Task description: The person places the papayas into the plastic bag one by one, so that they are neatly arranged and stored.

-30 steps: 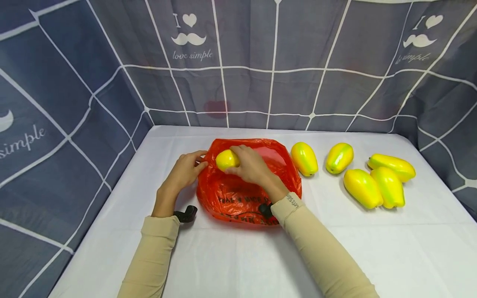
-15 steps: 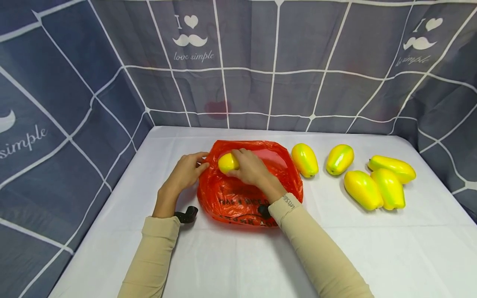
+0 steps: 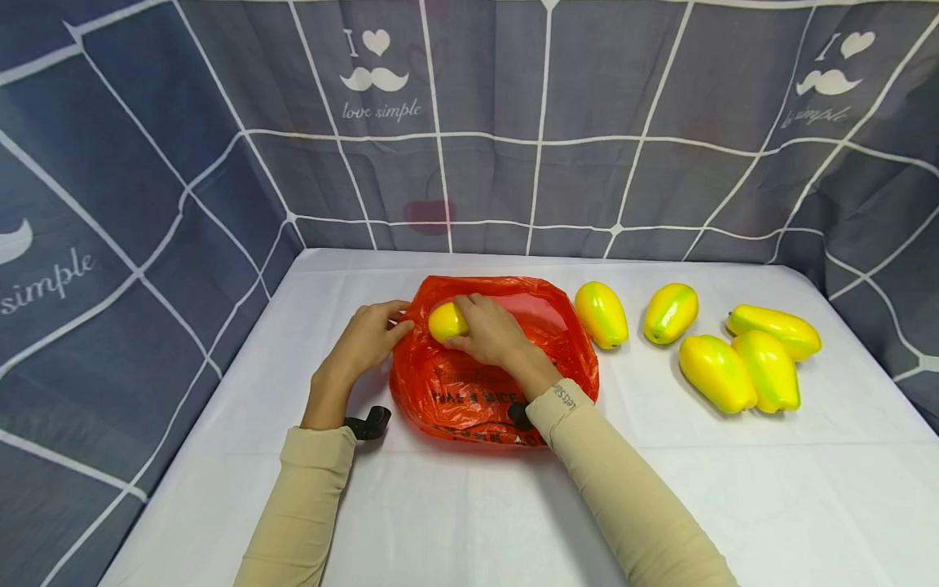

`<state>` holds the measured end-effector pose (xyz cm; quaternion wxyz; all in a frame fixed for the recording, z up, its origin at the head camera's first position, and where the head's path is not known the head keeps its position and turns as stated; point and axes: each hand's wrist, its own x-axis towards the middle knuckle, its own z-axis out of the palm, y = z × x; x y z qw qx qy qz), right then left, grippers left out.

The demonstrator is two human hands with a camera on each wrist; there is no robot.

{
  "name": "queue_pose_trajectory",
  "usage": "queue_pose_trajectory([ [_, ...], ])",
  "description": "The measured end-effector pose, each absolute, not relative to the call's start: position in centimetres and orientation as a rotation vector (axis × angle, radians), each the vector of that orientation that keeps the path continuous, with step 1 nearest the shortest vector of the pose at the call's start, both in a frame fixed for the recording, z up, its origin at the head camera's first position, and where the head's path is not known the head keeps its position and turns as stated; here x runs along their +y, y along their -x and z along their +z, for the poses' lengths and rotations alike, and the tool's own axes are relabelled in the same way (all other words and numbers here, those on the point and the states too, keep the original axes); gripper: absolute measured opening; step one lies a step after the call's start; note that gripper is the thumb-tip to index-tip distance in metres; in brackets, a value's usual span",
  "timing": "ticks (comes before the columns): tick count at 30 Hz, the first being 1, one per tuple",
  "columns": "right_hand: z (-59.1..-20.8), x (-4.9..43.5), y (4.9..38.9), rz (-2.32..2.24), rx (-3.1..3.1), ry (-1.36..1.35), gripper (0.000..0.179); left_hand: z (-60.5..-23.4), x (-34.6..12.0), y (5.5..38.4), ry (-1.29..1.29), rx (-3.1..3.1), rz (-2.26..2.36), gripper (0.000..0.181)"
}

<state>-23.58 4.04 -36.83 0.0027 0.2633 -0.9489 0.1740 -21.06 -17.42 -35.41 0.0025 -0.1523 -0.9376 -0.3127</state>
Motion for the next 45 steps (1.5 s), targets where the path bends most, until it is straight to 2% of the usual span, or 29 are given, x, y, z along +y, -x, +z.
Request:
queue_pose_trajectory([
  [17, -36.4, 4.5, 22.7, 0.515, -2.969, -0.817, 0.063, -35.5, -17.5, 21.1, 0.5, -2.904, -0.985, 0.034],
  [27, -33.2, 6.6, 21.1, 0.493, -2.975, -0.889, 0.073, -35.5, -17.7, 21.1, 0.48, -2.915, -0.97, 0.035],
  [33, -32.0, 8.3, 19.6, 0.515, -2.894, -0.848, 0.067, -35.5, -17.7, 21.1, 0.476, -2.907, -0.977, 0.035],
  [45, -32.0, 11.5, 16.1, 0.762, -2.695, -0.738, 0.06, -35.5, -17.7, 20.9, 0.472, -2.909, -0.974, 0.035],
])
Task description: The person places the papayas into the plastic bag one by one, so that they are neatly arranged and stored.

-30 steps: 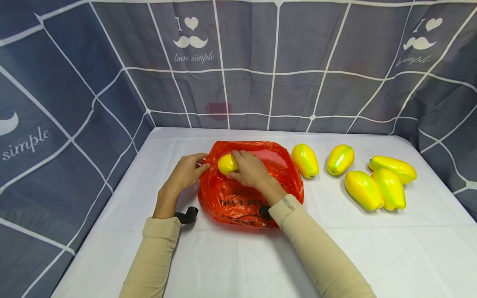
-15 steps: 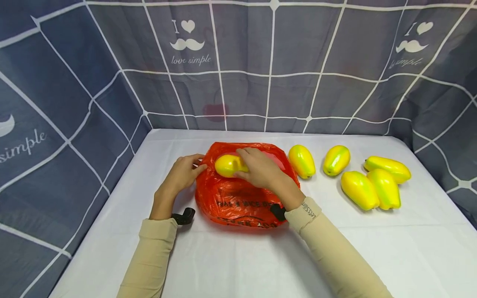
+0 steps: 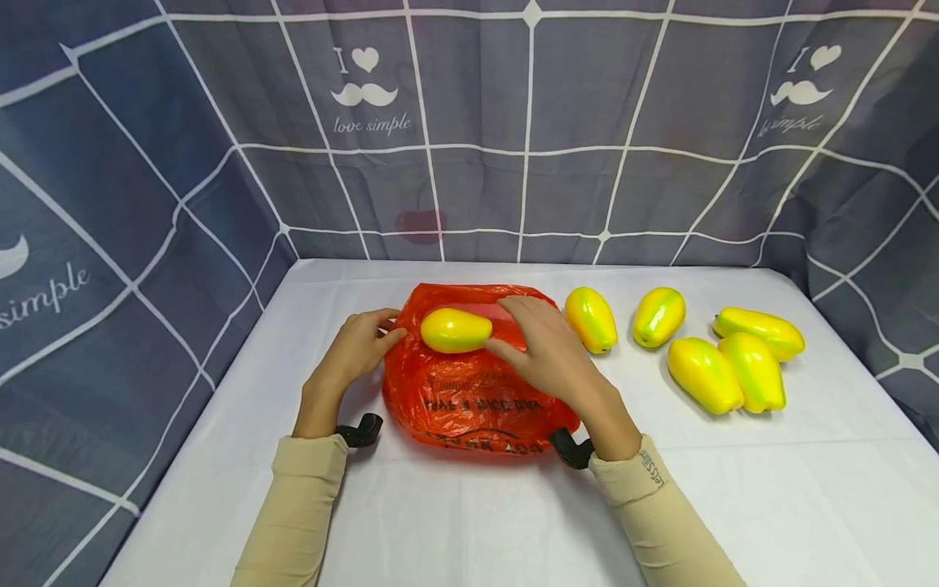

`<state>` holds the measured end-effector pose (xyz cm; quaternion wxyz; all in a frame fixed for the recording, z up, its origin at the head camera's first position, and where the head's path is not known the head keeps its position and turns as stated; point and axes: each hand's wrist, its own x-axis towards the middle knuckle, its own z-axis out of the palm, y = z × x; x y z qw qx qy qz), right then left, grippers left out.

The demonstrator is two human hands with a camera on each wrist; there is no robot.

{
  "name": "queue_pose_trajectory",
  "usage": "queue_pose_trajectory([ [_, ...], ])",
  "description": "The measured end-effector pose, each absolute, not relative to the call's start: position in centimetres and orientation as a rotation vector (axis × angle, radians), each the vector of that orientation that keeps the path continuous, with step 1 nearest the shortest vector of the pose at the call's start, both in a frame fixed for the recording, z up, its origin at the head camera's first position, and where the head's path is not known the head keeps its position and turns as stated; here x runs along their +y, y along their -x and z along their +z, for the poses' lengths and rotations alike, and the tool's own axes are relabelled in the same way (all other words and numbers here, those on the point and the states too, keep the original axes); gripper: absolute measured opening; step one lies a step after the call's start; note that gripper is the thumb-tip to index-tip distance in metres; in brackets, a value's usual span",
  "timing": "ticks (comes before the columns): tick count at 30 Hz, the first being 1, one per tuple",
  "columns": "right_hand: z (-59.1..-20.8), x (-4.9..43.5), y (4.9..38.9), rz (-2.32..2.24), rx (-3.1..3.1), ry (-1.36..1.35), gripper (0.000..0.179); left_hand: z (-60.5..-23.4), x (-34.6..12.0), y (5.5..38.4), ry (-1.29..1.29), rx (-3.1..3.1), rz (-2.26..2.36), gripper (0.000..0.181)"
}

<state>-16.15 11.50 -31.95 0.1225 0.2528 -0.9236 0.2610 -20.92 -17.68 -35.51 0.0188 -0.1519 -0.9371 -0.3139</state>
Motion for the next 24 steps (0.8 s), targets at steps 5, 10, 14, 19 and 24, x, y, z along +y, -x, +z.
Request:
queue_pose_trajectory([
  [5, -32.1, 12.6, 15.3, 0.764, -2.663, -0.742, 0.059, -35.6, -17.8, 21.0, 0.454, -2.911, -0.977, 0.035],
  [10, -32.1, 13.4, 14.6, 0.791, -2.671, -0.723, 0.061, -35.7, -17.7, 21.0, 0.449, -2.919, -0.98, 0.035],
  [14, -32.2, 14.2, 14.4, 0.854, -2.695, -0.673, 0.063, -35.7, -17.7, 20.9, 0.458, -2.916, -0.975, 0.035],
  [19, -32.5, 15.5, 14.6, 0.909, -2.708, -0.605, 0.065, -35.7, -17.7, 20.9, 0.454, -2.918, -0.969, 0.036],
  [24, -32.7, 16.7, 15.0, 0.939, -2.699, -0.542, 0.065, -35.6, -17.7, 20.9, 0.455, -2.92, -0.959, 0.037],
])
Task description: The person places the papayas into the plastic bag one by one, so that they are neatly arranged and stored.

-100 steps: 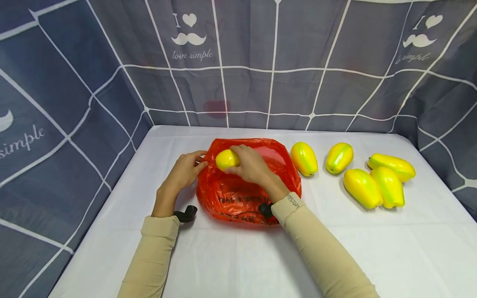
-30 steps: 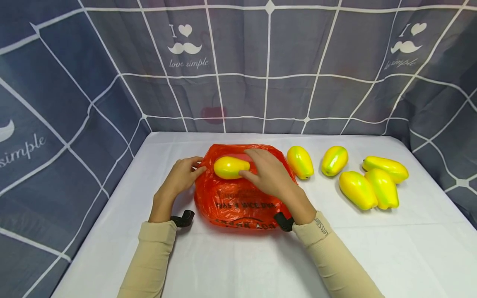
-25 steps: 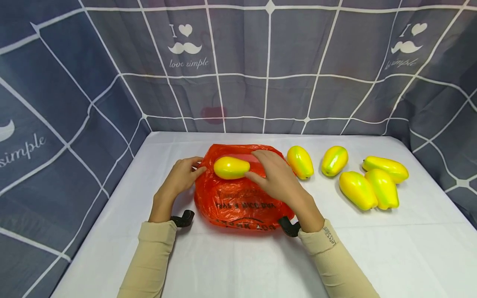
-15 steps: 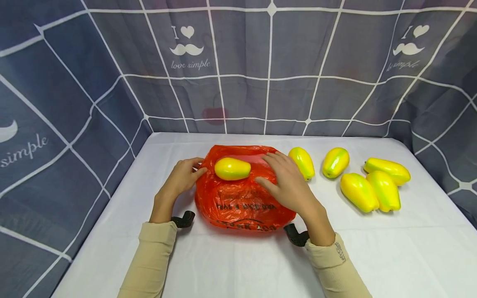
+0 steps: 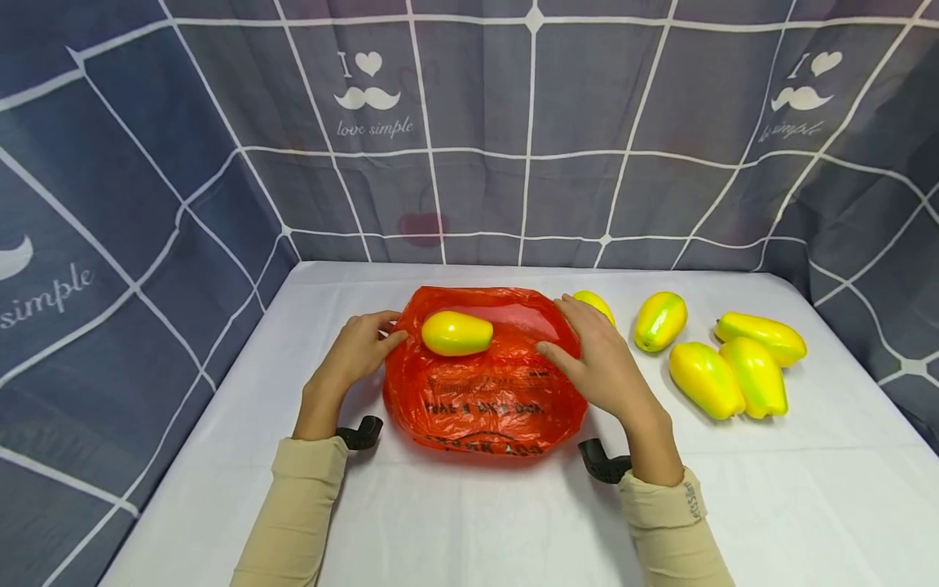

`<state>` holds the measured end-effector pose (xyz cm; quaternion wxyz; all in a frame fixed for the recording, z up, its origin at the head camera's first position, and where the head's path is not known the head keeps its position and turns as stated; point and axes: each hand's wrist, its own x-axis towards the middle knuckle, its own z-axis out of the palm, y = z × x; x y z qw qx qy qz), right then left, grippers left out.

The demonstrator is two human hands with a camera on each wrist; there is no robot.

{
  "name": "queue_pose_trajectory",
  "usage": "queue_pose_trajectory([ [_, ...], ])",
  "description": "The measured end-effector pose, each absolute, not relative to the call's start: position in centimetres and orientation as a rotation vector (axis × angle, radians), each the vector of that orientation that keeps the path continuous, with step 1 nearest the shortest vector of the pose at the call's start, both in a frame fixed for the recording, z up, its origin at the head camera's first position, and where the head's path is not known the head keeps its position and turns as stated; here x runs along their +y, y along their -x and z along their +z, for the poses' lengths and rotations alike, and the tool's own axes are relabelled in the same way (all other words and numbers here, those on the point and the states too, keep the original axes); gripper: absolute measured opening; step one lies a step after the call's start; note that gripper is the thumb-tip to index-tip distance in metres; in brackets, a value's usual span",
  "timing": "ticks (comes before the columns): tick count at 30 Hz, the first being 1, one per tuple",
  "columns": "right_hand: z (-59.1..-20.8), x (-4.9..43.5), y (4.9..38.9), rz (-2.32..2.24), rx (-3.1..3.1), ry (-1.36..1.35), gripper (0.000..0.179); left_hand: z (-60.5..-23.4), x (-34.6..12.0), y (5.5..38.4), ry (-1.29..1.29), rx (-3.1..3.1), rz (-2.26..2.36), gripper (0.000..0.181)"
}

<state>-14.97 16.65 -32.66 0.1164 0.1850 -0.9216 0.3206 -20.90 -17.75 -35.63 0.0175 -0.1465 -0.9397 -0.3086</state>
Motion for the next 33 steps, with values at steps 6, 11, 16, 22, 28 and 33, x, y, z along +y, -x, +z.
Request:
queue_pose_trajectory([
  [6, -33.5, 18.1, 15.6, 0.985, -2.67, -0.489, 0.064, -35.6, -17.8, 20.9, 0.465, -2.917, -0.947, 0.036],
  [11, -34.5, 19.1, 16.3, 1.006, -2.656, -0.43, 0.062, -35.6, -17.7, 20.9, 0.461, -2.921, -0.947, 0.036],
  [16, -35.3, 20.0, 16.9, 1.027, -2.651, -0.389, 0.06, -35.6, -17.7, 21.0, 0.465, -2.92, -0.945, 0.036],
  [22, -36.4, 20.7, 17.6, 1.045, -2.632, -0.343, 0.059, -35.6, -17.8, 21.0, 0.465, -2.917, -0.945, 0.036],
  [28, -37.5, 21.2, 18.1, 1.092, -2.627, -0.239, 0.057, -35.6, -17.8, 21.0, 0.474, -2.916, -0.942, 0.035],
  [33, -37.9, 21.3, 18.5, 1.093, -2.605, -0.219, 0.056, -35.7, -17.7, 21.1, 0.48, -2.904, -0.95, 0.035],
])
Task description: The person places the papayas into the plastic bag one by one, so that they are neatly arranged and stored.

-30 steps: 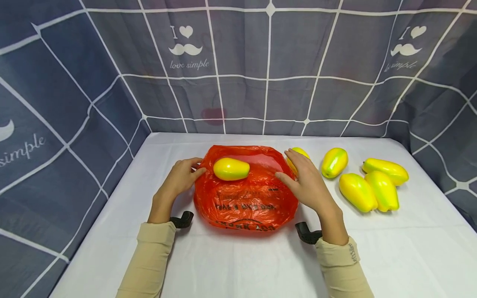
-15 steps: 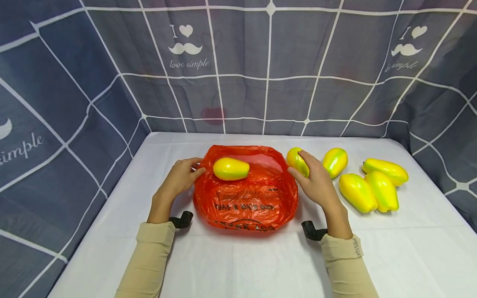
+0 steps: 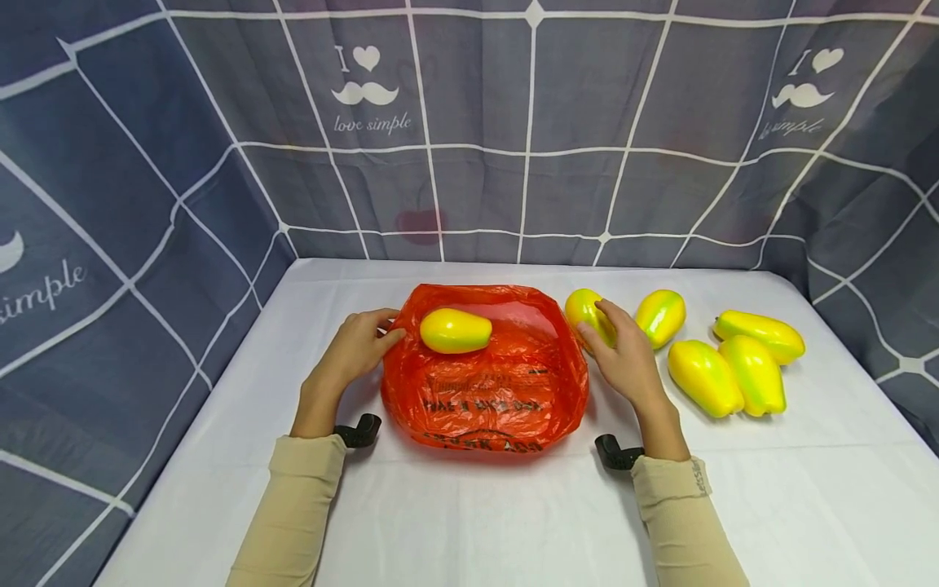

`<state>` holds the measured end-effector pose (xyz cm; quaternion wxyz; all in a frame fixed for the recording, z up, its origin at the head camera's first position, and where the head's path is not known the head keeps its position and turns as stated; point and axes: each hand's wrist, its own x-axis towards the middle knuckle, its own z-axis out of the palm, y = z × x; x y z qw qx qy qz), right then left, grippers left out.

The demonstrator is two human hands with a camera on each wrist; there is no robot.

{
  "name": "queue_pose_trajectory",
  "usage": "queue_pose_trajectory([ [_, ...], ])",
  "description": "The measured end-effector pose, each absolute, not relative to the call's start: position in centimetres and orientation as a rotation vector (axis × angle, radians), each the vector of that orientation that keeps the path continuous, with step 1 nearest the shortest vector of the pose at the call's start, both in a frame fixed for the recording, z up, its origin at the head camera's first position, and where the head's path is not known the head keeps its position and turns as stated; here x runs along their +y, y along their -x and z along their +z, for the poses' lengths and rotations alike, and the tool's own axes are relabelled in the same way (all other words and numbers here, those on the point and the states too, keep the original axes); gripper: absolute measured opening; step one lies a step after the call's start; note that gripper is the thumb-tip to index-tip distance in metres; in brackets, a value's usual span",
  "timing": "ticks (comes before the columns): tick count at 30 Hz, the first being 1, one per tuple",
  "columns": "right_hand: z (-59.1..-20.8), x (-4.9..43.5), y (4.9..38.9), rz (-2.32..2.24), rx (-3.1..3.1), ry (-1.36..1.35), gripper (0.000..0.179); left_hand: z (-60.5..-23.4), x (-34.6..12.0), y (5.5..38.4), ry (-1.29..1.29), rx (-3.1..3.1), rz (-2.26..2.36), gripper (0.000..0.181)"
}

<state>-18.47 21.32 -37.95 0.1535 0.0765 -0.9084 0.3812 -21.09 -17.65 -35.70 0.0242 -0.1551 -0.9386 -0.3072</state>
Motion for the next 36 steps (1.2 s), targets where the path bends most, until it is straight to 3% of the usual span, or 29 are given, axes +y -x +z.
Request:
queue_pose_trajectory([
  [15, -39.1, 21.6, 20.5, 0.954, -2.603, -0.198, 0.053, -36.4, -17.1, 21.1, 0.488, -2.917, -0.983, 0.034],
  [36, -38.6, 21.8, 23.5, 0.885, -2.896, -0.181, 0.072, -35.8, -17.7, 21.2, 0.455, -2.94, -0.951, 0.035],
])
